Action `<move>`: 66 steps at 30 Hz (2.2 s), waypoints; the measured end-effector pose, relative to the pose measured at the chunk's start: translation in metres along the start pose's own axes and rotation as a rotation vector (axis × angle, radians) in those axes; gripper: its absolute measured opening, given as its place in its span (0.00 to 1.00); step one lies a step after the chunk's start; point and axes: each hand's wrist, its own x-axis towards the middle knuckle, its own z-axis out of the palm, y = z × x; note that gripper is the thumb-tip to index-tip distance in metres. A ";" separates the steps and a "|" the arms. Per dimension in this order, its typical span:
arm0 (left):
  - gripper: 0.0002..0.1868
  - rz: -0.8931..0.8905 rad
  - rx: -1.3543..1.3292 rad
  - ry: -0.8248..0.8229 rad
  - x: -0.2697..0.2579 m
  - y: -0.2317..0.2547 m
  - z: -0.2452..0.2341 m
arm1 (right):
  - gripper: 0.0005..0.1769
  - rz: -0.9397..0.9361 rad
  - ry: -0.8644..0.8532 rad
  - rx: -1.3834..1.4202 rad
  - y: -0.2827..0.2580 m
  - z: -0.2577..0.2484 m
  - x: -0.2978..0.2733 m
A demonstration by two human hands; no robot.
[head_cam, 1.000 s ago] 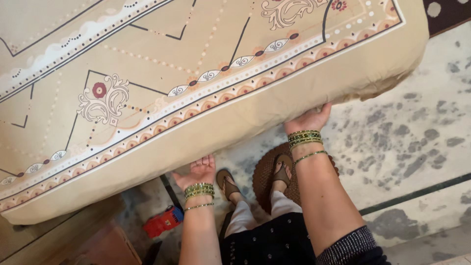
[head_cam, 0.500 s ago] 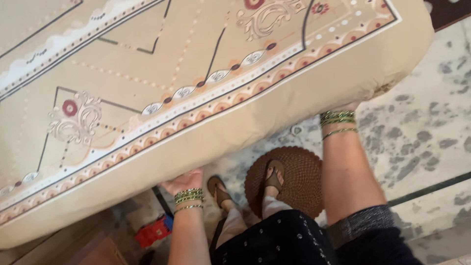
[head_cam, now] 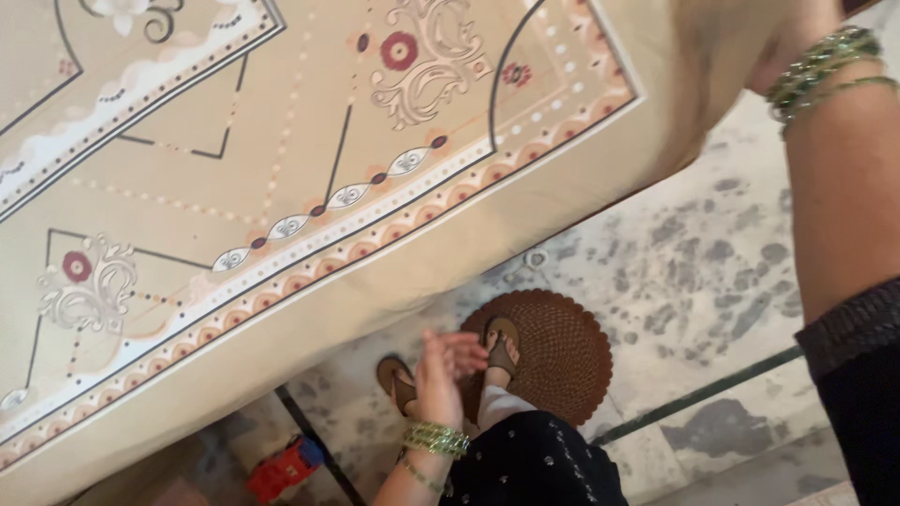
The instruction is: The person spreads a bedsheet over a mattress, tucks its edges underneath the mattress by hand, and smooths the surface.
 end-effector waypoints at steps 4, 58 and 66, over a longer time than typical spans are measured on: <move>0.26 0.406 0.305 -0.040 0.024 0.062 0.055 | 0.38 -0.005 -0.015 0.170 0.015 -0.042 0.020; 0.23 1.308 1.681 -1.129 0.313 0.293 0.333 | 0.44 0.264 0.611 -0.944 0.007 0.100 -0.048; 0.28 1.011 1.964 -1.130 0.298 0.313 0.364 | 0.38 0.061 0.761 -0.893 0.029 0.112 -0.050</move>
